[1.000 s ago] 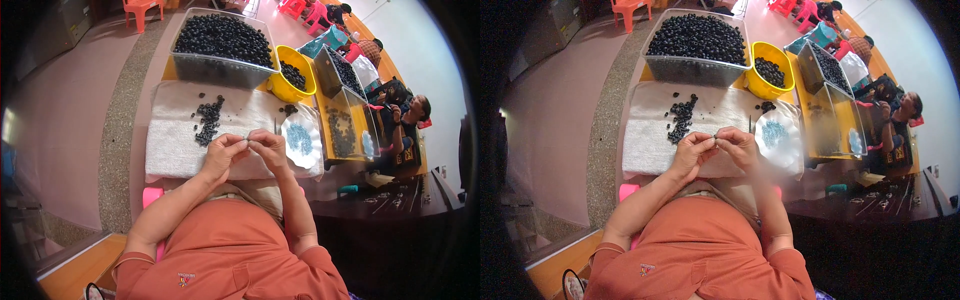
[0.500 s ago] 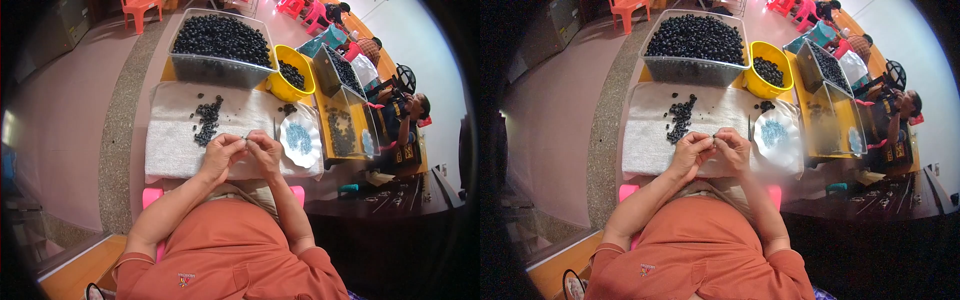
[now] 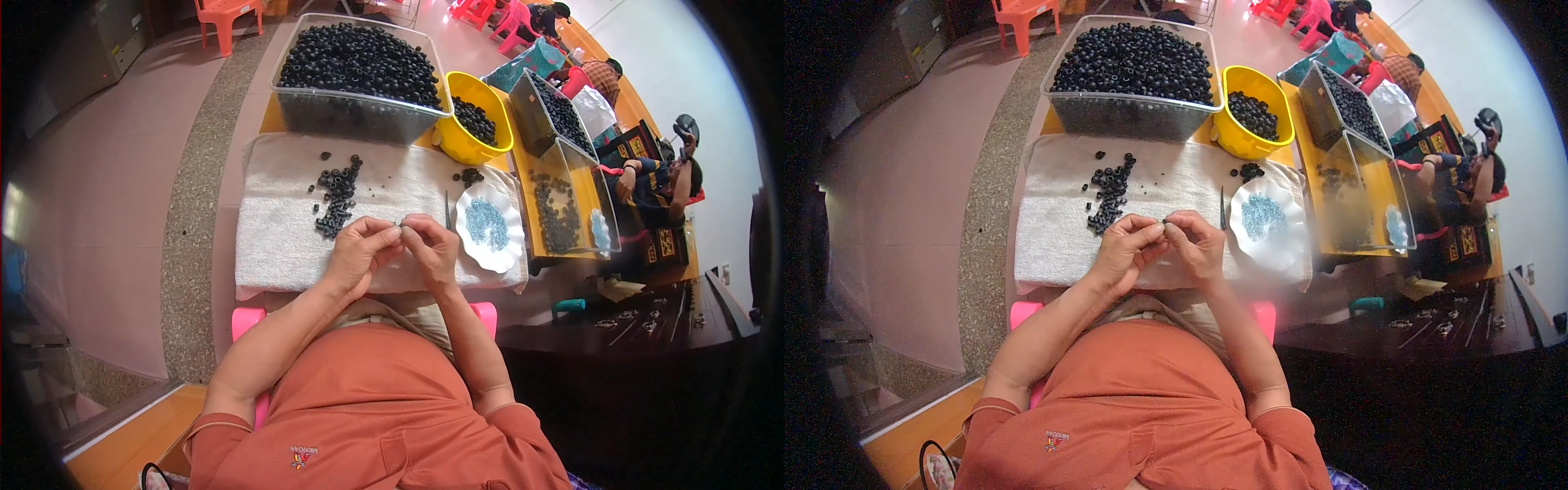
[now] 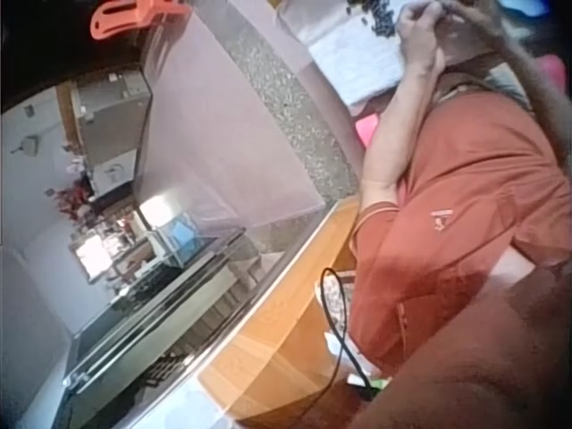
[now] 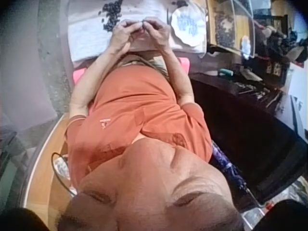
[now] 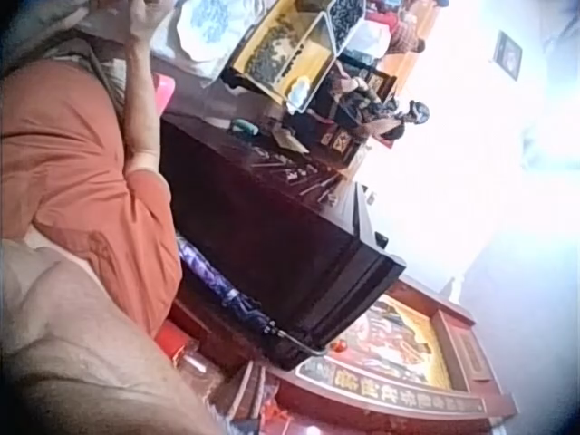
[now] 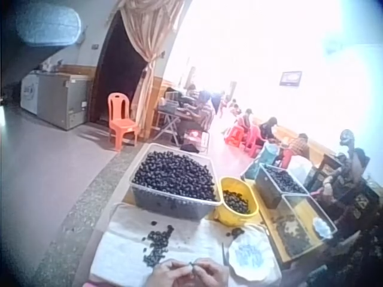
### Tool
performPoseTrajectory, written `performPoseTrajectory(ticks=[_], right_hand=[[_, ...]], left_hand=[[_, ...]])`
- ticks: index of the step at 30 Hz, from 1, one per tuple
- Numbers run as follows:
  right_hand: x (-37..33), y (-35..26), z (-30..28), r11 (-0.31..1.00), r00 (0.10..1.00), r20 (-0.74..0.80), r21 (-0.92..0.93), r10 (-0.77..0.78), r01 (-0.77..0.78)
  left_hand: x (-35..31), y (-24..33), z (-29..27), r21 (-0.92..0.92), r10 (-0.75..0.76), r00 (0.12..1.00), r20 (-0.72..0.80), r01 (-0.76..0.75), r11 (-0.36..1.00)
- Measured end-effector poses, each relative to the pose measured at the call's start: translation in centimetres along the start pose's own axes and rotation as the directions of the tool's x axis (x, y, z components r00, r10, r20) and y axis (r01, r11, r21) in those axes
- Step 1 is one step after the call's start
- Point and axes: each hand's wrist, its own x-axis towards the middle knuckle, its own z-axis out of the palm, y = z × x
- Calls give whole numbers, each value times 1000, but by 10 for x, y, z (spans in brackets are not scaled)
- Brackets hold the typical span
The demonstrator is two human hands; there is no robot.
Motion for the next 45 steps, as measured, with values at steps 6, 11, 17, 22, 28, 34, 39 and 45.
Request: performPoseTrajectory(ticks=[6,11,17,22,28,34,39,45], right_hand=[[-8,-6,12,923,954,-27,-265,-297,280],[-8,-6,10,787,887,59,-435,-459,437],[-8,-5,15,688,825,39,-531,-564,495],[-5,-8,23,623,797,41,-599,-603,503],[-4,-9,26,653,806,29,-569,-591,500],[-7,4,25,754,838,-35,-457,-545,471],[-11,5,28,804,875,-71,-436,-478,404],[-8,0,34,808,886,-73,-450,-458,381]], left_hand=[[0,-3,-1,-16,1,999,-33,-1,1000],[-2,-3,0,-1,24,999,-33,-24,1000],[-3,-6,2,33,52,996,-72,-49,998],[-4,-7,4,42,105,991,-86,-102,994],[-2,-10,5,47,157,982,-105,-153,987],[0,-14,3,79,201,973,-116,-193,978],[-4,-13,5,138,220,965,-139,-201,970],[-1,-14,0,134,246,958,-146,-227,965]])
